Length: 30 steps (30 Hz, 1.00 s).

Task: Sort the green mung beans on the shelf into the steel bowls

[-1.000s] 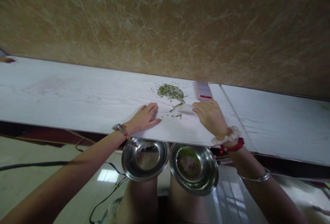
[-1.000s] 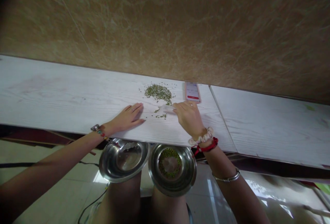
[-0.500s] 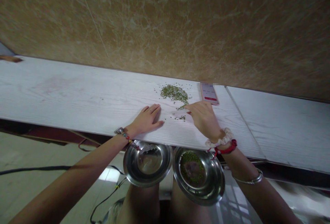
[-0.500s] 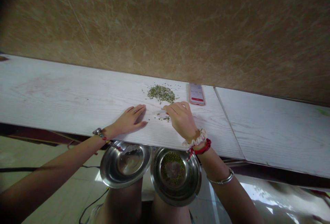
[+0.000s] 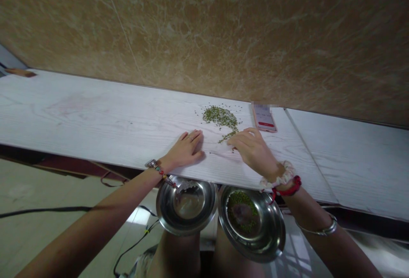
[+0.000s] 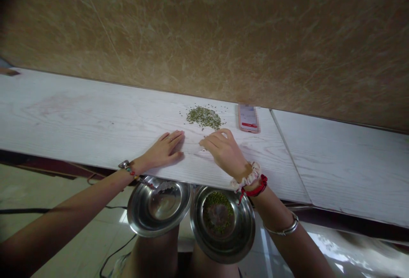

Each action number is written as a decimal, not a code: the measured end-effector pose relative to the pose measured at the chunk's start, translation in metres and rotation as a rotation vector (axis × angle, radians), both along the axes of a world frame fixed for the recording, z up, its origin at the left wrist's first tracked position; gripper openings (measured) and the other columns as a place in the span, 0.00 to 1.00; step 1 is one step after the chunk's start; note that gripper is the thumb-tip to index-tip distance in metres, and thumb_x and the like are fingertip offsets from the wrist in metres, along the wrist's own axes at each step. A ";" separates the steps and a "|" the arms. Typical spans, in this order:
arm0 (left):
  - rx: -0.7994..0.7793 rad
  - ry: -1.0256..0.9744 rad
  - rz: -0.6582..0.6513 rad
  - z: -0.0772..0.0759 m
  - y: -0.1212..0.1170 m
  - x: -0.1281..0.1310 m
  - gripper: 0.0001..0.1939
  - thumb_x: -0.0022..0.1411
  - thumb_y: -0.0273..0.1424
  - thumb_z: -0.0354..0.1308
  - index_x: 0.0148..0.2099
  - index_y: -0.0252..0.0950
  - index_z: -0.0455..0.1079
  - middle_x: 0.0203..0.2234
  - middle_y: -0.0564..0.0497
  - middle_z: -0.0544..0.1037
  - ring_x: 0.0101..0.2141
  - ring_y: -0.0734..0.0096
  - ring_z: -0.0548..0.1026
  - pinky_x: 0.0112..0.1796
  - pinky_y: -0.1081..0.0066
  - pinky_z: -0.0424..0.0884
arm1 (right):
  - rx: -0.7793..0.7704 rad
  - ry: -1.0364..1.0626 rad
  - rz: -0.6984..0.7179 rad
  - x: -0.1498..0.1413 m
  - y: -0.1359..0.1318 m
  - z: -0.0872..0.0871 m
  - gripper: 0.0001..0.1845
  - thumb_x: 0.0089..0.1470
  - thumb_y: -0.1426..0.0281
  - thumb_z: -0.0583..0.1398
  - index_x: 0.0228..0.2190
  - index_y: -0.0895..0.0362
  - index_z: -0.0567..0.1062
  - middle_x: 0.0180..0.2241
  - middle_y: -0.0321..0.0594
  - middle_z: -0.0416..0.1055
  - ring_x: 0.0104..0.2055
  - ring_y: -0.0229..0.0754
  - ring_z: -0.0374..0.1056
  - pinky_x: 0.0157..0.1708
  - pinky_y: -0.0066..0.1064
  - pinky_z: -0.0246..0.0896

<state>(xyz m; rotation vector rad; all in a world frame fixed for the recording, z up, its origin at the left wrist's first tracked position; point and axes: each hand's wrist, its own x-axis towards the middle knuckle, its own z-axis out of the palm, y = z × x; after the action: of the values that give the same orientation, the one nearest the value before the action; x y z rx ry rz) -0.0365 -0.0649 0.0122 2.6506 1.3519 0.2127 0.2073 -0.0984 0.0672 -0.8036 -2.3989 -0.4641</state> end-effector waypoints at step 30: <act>0.023 -0.023 -0.024 0.003 -0.003 0.002 0.26 0.64 0.36 0.45 0.61 0.31 0.59 0.63 0.39 0.60 0.63 0.54 0.56 0.60 0.51 0.53 | -0.174 -0.011 0.020 0.028 -0.002 0.009 0.11 0.59 0.77 0.51 0.35 0.54 0.72 0.32 0.36 0.77 0.37 0.39 0.70 0.49 0.39 0.55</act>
<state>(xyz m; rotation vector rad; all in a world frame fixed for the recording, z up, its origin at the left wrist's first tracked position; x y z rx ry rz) -0.0340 -0.0684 0.0149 2.6733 1.3177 0.2570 0.2357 -0.1006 0.0758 -0.8521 -2.4808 -0.2545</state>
